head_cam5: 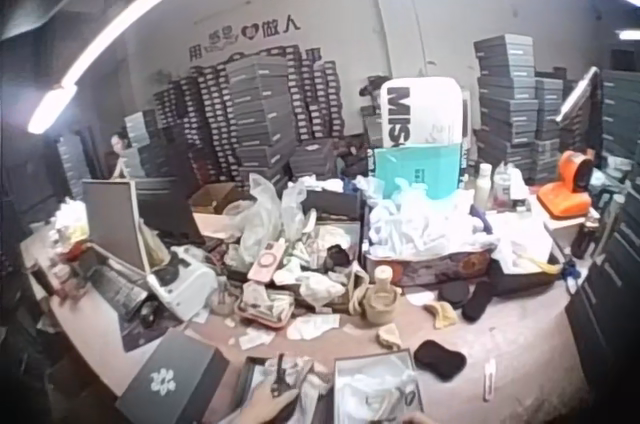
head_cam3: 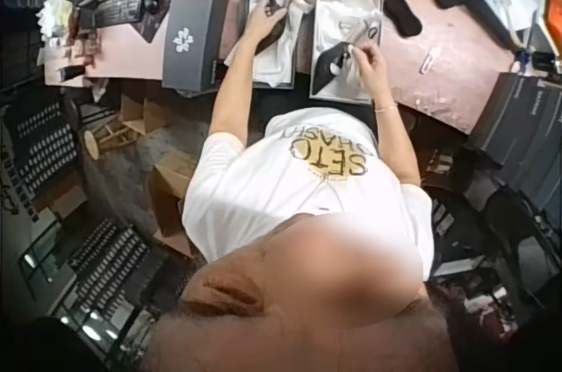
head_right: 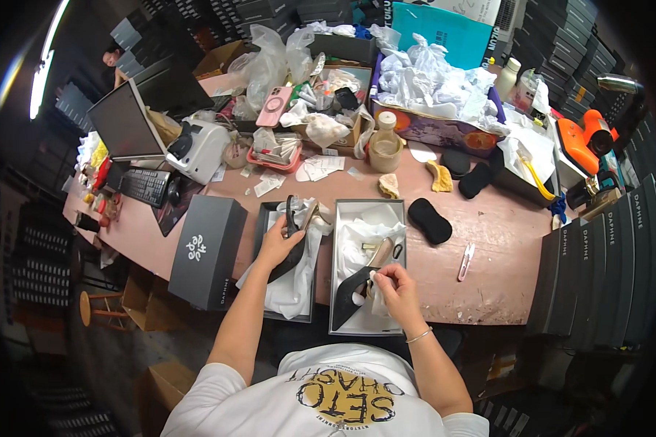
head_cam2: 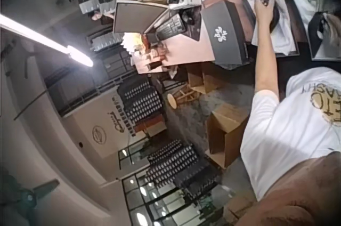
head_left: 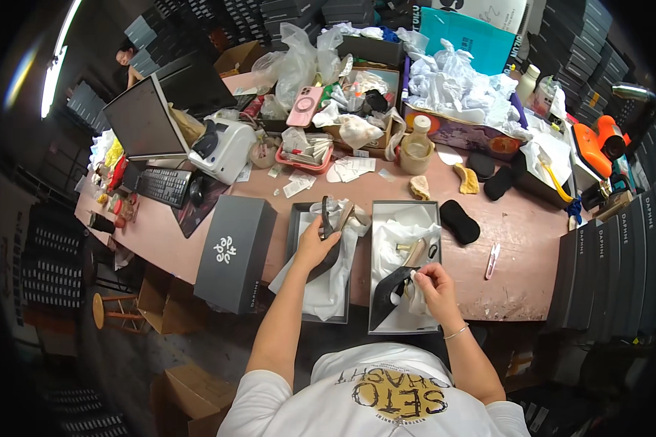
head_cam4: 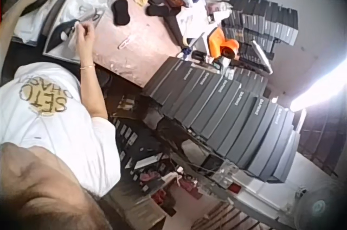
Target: Inspecting and packaging a pair of black high-heeled shoes into a box with protective materials.
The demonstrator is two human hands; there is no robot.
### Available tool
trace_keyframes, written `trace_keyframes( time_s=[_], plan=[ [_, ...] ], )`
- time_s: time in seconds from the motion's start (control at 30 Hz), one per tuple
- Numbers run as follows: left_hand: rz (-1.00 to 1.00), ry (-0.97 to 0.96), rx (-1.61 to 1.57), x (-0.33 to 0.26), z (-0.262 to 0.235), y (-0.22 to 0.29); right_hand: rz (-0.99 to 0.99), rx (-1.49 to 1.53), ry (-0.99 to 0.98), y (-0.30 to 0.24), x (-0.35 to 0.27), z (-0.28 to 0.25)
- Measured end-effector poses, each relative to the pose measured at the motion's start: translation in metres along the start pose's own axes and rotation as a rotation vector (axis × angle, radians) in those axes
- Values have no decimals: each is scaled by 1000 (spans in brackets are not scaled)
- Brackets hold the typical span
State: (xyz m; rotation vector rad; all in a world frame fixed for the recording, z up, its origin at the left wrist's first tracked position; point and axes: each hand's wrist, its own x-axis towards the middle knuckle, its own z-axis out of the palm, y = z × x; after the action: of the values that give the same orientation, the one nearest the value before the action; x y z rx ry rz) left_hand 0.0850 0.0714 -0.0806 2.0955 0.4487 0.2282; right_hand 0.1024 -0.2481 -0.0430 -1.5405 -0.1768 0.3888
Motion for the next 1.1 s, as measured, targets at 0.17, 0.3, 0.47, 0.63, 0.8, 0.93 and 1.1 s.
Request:
trace_keyframes(
  time_s=[0.17,0.3,0.47,0.63,0.8,0.93,1.1],
  plan=[
    [-33,30,25,-2,-18,5,-50,24,26,0,4,4],
    [-1,5,179,-6,-14,-7,-3,-19,-12,9,1,3],
    [31,-39,62,-18,-27,4,0,-25,-17,7,0,3],
    [-211,-46,-305,-26,-48,40,14,54,-36,3,-2,3],
    [-214,-83,-412,-42,-58,70,22,21,-44,-1,-1,4],
    [-282,-223,-1071,-60,-56,65,38,151,-30,-2,-4,-1],
    [-276,-463,-1856,-107,-10,50,81,287,-65,-16,-15,-2]
  ],
)
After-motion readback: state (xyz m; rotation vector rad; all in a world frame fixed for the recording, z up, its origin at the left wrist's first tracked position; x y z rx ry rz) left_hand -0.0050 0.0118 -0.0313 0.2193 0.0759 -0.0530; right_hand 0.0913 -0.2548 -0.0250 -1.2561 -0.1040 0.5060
